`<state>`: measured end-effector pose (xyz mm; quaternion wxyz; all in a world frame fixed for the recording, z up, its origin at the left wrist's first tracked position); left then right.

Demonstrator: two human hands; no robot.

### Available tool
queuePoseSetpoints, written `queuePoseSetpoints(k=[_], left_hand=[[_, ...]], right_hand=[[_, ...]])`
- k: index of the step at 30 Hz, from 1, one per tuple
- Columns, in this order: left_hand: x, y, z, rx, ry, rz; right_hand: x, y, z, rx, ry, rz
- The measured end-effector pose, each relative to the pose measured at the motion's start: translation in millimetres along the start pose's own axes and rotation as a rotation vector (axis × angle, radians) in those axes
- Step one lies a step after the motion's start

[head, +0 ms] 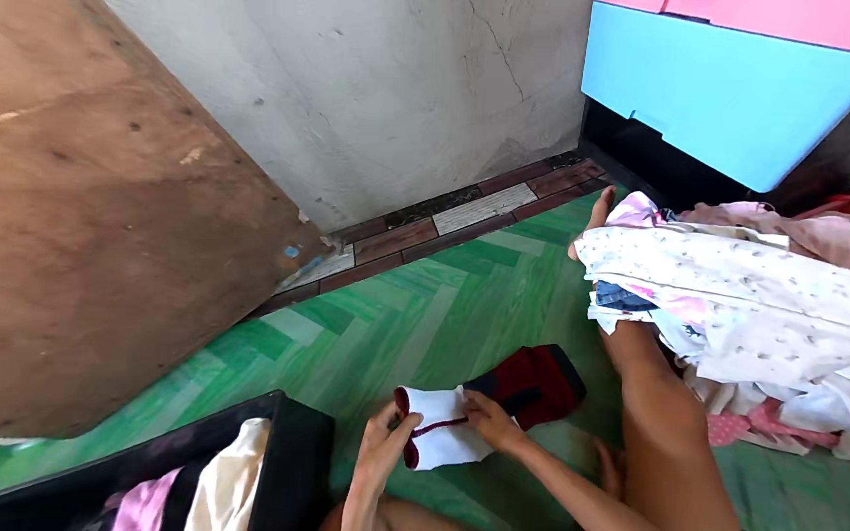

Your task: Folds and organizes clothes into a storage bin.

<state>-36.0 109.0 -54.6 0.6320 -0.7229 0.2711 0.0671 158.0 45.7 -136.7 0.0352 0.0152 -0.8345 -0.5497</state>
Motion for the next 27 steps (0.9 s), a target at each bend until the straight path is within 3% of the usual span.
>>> queuePoseSetpoints(k=[3, 7, 11, 13, 15, 19, 22, 27], left_hand=[[29, -39, 4, 0.051, 0.075, -0.025], [105, -80, 15, 0.128, 0.274, -0.009], [180, -86, 27, 0.059, 0.557, -0.138], [187, -78, 31, 0.119, 0.477, -0.11], [178, -64, 32, 0.24, 0.28, -0.038], [156, -18, 11, 0.464, -0.004, 0.166], [163, 22, -13, 0.566, 0.005, 0.395], [195, 66, -23, 0.487, 0.063, 0.767]], right_hand=[[-36, 27, -29, 0.056, -0.023, 0.114], [-99, 52, -58, 0.149, -0.129, 0.157], [-156, 30, -56, 0.107, -0.267, 0.165], [-170, 9, -50, 0.045, -0.351, 0.094], [-174, -5, -47, 0.055, -0.395, 0.05], [-171, -6, -43, 0.104, -0.469, 0.008], [-173, -13, -36, 0.146, -0.491, -0.145], [-169, -19, -37, 0.33, -0.496, -0.407]])
Point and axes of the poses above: each hand's wrist, its own z-axis towards the middle knuckle, its own x-axis out of the palm, y = z × x, the point moved 2 cm from there along z, towards the middle knuckle
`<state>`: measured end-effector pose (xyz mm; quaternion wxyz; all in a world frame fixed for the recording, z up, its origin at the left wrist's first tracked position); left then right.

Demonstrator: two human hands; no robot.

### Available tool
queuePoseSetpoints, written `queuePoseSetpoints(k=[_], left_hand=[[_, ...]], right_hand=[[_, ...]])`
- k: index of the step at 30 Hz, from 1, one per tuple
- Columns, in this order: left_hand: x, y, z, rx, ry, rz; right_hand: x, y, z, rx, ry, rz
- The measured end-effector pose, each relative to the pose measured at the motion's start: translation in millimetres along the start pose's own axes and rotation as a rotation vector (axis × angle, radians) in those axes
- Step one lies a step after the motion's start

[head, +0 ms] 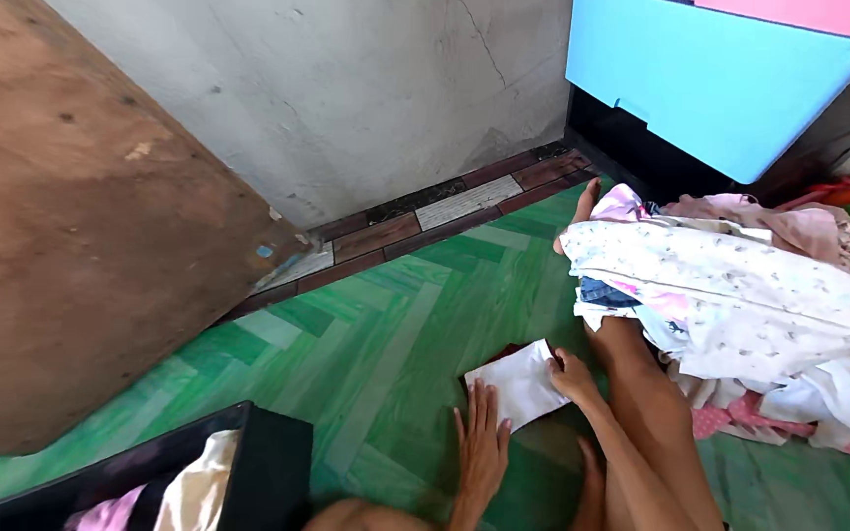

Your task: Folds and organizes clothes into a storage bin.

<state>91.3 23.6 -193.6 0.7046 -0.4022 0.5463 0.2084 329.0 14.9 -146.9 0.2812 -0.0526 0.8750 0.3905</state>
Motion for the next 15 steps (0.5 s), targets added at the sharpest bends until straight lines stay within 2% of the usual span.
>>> queuePoseSetpoints(k=[2, 4, 6, 8, 10, 11, 13, 15], left_hand=[[6, 1, 4, -0.011, 0.018, 0.038], [-1, -2, 9, -0.034, 0.046, 0.001], [-8, -4, 14, -0.042, -0.012, -0.043], [-8, -8, 21, -0.028, -0.095, -0.062], [-1, -12, 27, -0.03, -0.096, -0.056], [4, -13, 30, -0.045, -0.077, -0.049], [12, -13, 35, -0.091, -0.033, -0.02], [11, -15, 39, -0.141, 0.015, -0.033]], right_hand=[[1, 0, -4, 0.047, -0.008, -0.092], [5, 3, -10, 0.033, -0.091, -0.15], [11, 8, -18, -0.098, -0.279, -0.203], [24, 14, -26, -0.331, -0.418, -0.25], [42, 18, -32, -0.524, -0.372, -0.284], [51, 16, -31, -0.555, -0.308, -0.324], [63, 8, -23, -0.487, -0.225, -0.396], [64, 2, -13, -0.411, -0.227, -0.408]])
Point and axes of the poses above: each hand's wrist, its own z-axis towards the middle knuckle, its own x-axis out of the palm, y = z × x, the point moved 2 cm from there along z, towards the middle knuckle
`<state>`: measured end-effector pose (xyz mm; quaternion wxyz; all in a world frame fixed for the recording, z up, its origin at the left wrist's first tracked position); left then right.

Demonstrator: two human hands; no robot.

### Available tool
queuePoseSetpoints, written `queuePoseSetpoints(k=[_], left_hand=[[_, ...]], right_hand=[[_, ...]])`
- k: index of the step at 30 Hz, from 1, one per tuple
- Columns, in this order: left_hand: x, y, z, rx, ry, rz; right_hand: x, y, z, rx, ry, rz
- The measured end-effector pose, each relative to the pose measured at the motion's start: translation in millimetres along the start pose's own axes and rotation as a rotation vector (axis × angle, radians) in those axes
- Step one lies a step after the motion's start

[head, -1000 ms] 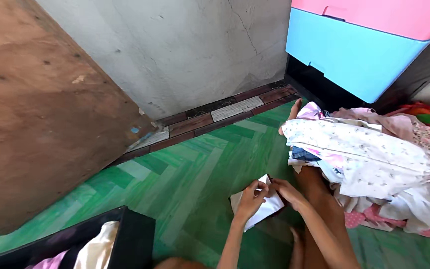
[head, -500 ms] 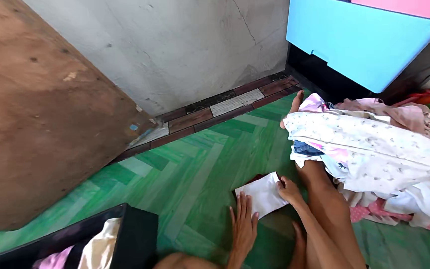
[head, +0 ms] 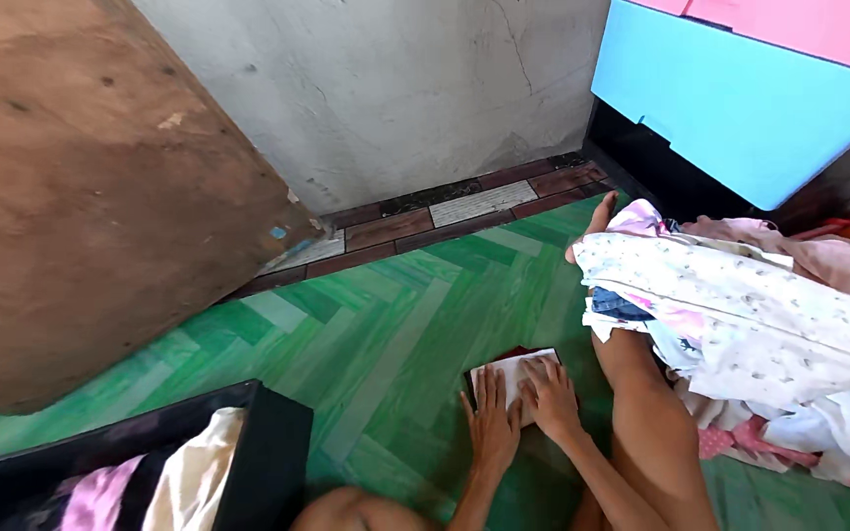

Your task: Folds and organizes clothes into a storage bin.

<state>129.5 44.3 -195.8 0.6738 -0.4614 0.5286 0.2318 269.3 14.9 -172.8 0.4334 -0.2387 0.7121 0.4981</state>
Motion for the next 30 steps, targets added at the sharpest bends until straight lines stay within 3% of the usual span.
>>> queuePoseSetpoints(k=[2, 6, 7, 11, 14, 16, 18, 23, 26, 30], left_hand=[[-10, 0, 2, -0.074, 0.074, -0.134], [-35, 7, -9, -0.295, -0.224, -0.484], [-41, 8, -13, -0.38, -0.233, -0.549], [-43, 3, -17, -0.641, -0.09, -0.899], [-48, -16, -17, -0.504, -0.095, -1.092], [-56, -27, -18, -0.326, -0.016, -1.193], [-67, -31, -17, -0.273, 0.07, -1.282], [-87, -3, -19, -0.518, -0.056, -1.271], [-97, 11, -29, -0.626, -0.061, -1.617], [-122, 26, -45, -0.57, -0.022, -2.034]], right_hand=[[-7, -1, 3, 0.052, 0.071, 0.011], [-23, 2, -9, 0.016, -0.048, 0.144], [-27, 8, -14, 0.003, -0.077, 0.196], [-29, 34, -24, 0.034, 0.225, 0.434], [-31, 45, -23, 0.102, 0.34, 0.394], [-37, 43, -24, 0.114, 0.288, 0.416], [-47, 33, -21, 0.11, 0.222, 0.484], [-97, 36, -19, 0.094, 0.226, 0.947], [-133, 56, -23, 0.084, 0.361, 1.191], [-135, 66, -17, 0.066, 0.418, 1.273]])
Point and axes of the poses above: each hand's wrist, its own z-axis towards the middle knuckle, its own x-axis out of the palm, y = z × x, the point moved 2 cm from there along z, towards the middle knuckle
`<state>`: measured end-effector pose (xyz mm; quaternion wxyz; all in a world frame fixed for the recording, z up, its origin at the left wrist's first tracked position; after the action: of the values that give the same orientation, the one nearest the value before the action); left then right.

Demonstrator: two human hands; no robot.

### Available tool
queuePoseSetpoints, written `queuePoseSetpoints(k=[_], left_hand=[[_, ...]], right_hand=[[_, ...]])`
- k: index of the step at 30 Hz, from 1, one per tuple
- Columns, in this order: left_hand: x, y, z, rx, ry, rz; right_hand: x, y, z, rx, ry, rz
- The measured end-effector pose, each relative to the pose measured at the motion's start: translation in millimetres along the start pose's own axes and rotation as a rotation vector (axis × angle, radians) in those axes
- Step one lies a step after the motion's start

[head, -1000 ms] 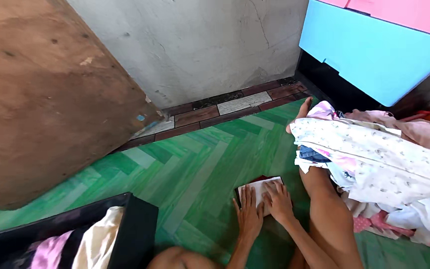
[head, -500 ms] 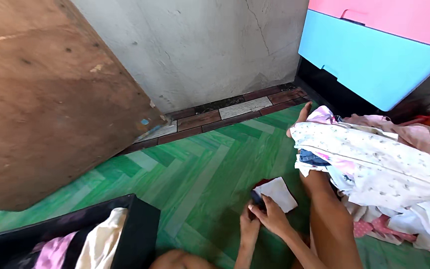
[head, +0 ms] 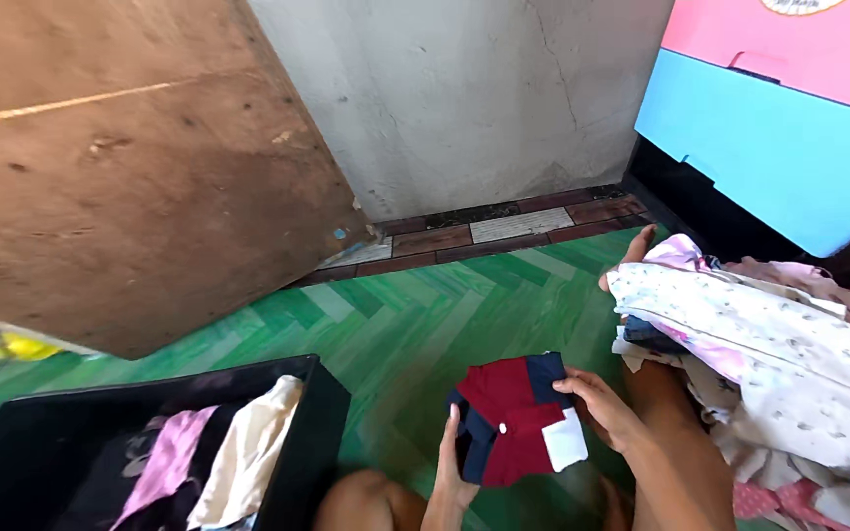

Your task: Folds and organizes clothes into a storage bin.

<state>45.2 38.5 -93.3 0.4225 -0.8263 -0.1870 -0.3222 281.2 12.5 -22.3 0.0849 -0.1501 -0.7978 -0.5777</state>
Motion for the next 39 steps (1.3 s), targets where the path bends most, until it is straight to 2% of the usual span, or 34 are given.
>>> queuePoseSetpoints(k=[2, 5, 7, 10, 12, 15, 17, 20, 23, 27, 29, 30, 32, 34, 35, 37, 39], left_hand=[[-1, -15, -8, 0.017, -0.048, 0.104], [4, -44, -21, 0.098, -0.193, 0.451], [6, -71, -39, 0.224, -0.203, 0.686], [11, -125, -83, 0.525, -0.221, 1.065], [10, -169, -117, 0.704, -0.355, 1.31], [-7, -240, -156, 0.81, -0.609, 1.47], [-25, -285, -173, 0.848, -0.772, 1.431], [-61, -340, -182, 1.057, -0.864, 1.153], [-95, -379, -178, 1.266, -0.827, 0.74], [-147, -415, -171, 1.401, -0.68, 0.366], [-179, -421, -165, 1.387, -0.616, 0.287], [-199, -419, -160, 1.346, -0.638, 0.283], [-248, -407, -151, 1.194, -0.87, 0.333], [-283, -380, -148, 0.893, -1.204, 0.474], [-300, -366, -146, 0.723, -1.306, 0.539], [-348, -348, -136, 0.513, -1.422, 0.598], [-380, -343, -127, 0.446, -1.476, 0.622]], right_hand=[[1, -5, 5, 0.032, -0.038, -0.026], [5, -15, 8, 0.091, -0.046, -0.076], [12, -24, 11, 0.142, 0.021, -0.093], [19, -38, 18, 0.211, 0.165, -0.099], [22, -44, 22, 0.247, 0.202, -0.097], [20, -53, 25, 0.261, 0.165, -0.108], [16, -57, 25, 0.27, 0.135, -0.126], [8, -61, 24, 0.279, 0.088, -0.149], [0, -63, 23, 0.281, 0.039, -0.15], [-7, -64, 20, 0.293, -0.016, -0.165], [-10, -67, 17, 0.295, -0.043, -0.183], [-13, -69, 15, 0.298, -0.051, -0.198], [-20, -74, 10, 0.318, -0.06, -0.229], [-31, -77, 3, 0.343, -0.087, -0.256], [-36, -76, -1, 0.344, -0.105, -0.266], [-45, -74, -7, 0.339, -0.143, -0.274], [-51, -70, -10, 0.321, -0.171, -0.276]])
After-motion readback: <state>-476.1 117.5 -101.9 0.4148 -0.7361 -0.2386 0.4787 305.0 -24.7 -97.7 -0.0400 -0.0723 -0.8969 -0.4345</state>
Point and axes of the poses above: each hand's wrist, its own z-axis towards the middle knuckle, its own x-axis out of the palm, y = z × x, the point moved 2 cm from there along z, towards the middle knuckle
